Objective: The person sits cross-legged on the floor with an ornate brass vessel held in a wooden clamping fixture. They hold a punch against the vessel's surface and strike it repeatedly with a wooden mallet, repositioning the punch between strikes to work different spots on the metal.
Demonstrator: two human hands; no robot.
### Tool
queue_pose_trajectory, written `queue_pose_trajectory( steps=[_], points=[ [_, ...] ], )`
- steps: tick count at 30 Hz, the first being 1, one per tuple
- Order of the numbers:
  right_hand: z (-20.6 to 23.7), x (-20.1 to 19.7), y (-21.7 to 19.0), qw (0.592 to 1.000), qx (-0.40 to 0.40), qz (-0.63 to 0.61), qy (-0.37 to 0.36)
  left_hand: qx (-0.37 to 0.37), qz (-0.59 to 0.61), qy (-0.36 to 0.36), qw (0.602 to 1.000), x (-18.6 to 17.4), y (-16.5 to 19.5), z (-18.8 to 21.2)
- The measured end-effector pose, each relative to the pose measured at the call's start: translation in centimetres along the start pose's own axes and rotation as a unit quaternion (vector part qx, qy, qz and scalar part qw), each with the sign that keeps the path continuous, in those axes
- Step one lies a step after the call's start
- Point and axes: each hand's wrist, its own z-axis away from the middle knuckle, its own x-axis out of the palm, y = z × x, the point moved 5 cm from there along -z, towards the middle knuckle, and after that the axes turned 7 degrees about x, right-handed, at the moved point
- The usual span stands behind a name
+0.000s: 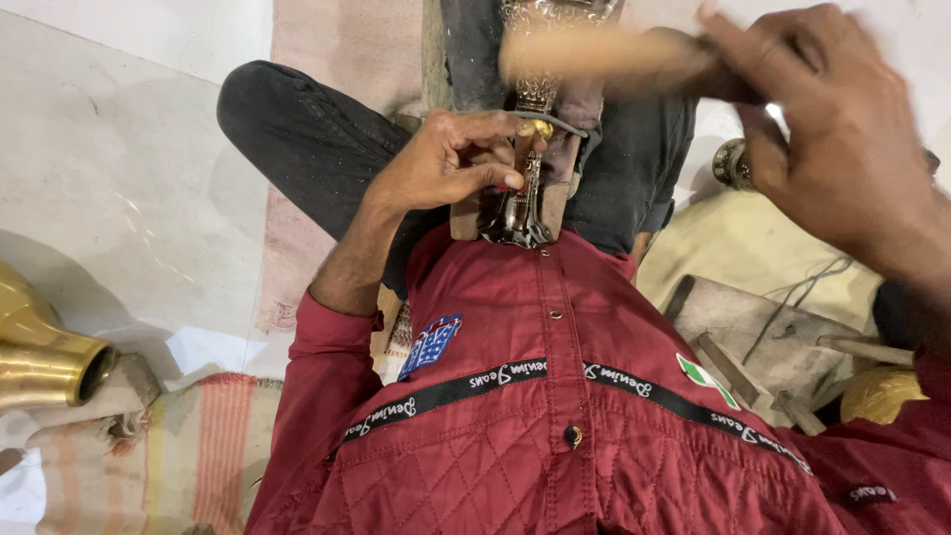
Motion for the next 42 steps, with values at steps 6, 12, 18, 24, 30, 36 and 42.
queue_pose_trajectory(
  steps=[6, 12, 18, 24, 30, 36, 42],
  points=[
    [-1.0, -0.7, -1.9, 0.994, -0.074, 0.079, 0.029, 0.019, -0.003, 0.003, 1.000, -0.1, 0.2, 0.2],
    [-0.9, -0.4, -1.9, 0.984, -0.115, 0.132, 0.043, 0.010, 0.006, 0.007, 1.000, -0.4, 0.0, 0.3],
    [-1.4, -0.1, -1.2, 0.997, -0.044, 0.059, -0.021, 0.007, 0.008, -0.005, 1.000, -0.7, -0.7, 0.8],
    [-2.2, -1.0, -2.6, 0.999, -0.049, 0.019, 0.008, 0.004, 0.085, 0.007, 0.996, -0.8, -0.8, 1.1],
    [-2.7, -0.9, -3.1, 0.997, -0.062, 0.046, 0.012, -0.012, 0.075, -0.003, 0.997, -1.0, -1.0, 1.2],
    [-2.2, -0.5, -2.6, 0.997, -0.068, 0.036, 0.007, -0.003, 0.117, 0.015, 0.993, -1.1, -1.1, 1.2],
    [-2.5, -1.1, -3.6, 0.991, -0.097, 0.086, 0.043, 0.018, 0.100, 0.010, 0.995, -1.4, -0.2, 0.8]
  ],
)
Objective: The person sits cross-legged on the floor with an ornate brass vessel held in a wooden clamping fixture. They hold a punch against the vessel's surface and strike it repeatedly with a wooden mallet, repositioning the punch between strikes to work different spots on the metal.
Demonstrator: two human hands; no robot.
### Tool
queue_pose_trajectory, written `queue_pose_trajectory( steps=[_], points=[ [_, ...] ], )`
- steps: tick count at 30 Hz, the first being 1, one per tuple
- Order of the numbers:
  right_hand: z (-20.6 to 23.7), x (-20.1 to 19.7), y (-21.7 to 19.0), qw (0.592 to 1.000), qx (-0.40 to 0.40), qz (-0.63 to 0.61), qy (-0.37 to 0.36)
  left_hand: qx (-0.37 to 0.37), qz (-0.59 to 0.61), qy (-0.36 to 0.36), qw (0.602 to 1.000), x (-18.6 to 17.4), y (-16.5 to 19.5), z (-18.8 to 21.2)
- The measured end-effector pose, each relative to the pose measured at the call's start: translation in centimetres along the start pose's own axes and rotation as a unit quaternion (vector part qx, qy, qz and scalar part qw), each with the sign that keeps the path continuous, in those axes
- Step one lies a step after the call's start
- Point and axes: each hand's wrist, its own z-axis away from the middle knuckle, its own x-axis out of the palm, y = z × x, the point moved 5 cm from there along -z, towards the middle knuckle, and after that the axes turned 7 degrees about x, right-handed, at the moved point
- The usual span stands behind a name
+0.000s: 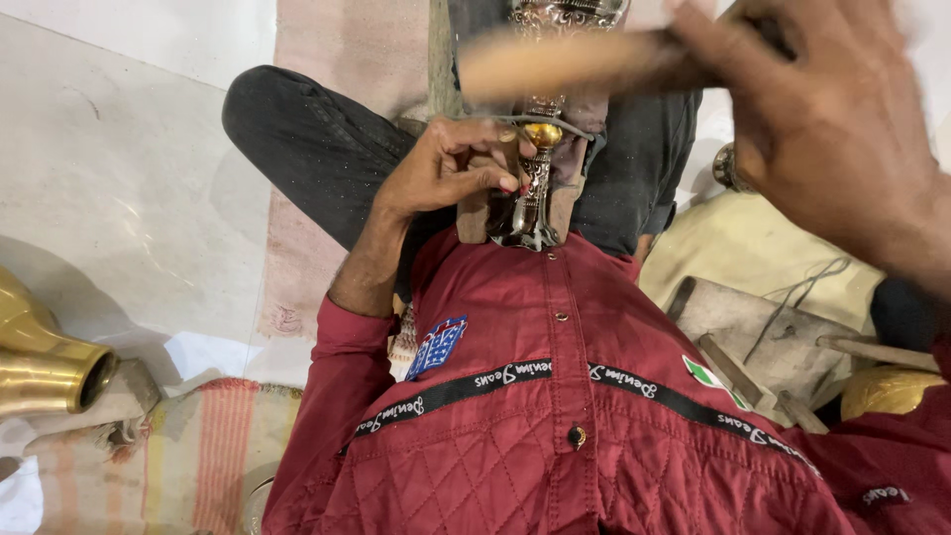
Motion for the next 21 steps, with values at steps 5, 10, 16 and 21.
queue_pose_trajectory(
  steps=[5, 10, 16, 21],
  points=[
    [-0.6, -0.8, -1.2, 0.997, -0.030, 0.066, -0.002, 0.007, -0.029, -0.005, 1.000, 0.0, 0.0, 0.3],
    [-0.7, -0.7, -1.5, 1.000, -0.009, -0.005, -0.005, 0.001, 0.061, 0.018, 0.998, -0.2, -0.6, 1.1],
    [1.1, 0.9, 0.5, 0.999, -0.007, 0.012, 0.036, 0.119, 0.052, 0.095, 0.987, 0.3, -0.7, 1.3],
    [2.6, 6.9, 5.1, 0.924, 0.157, -0.328, 0.117, 0.109, -0.017, 0.337, 0.935, 1.6, -0.1, 3.0]
  ],
)
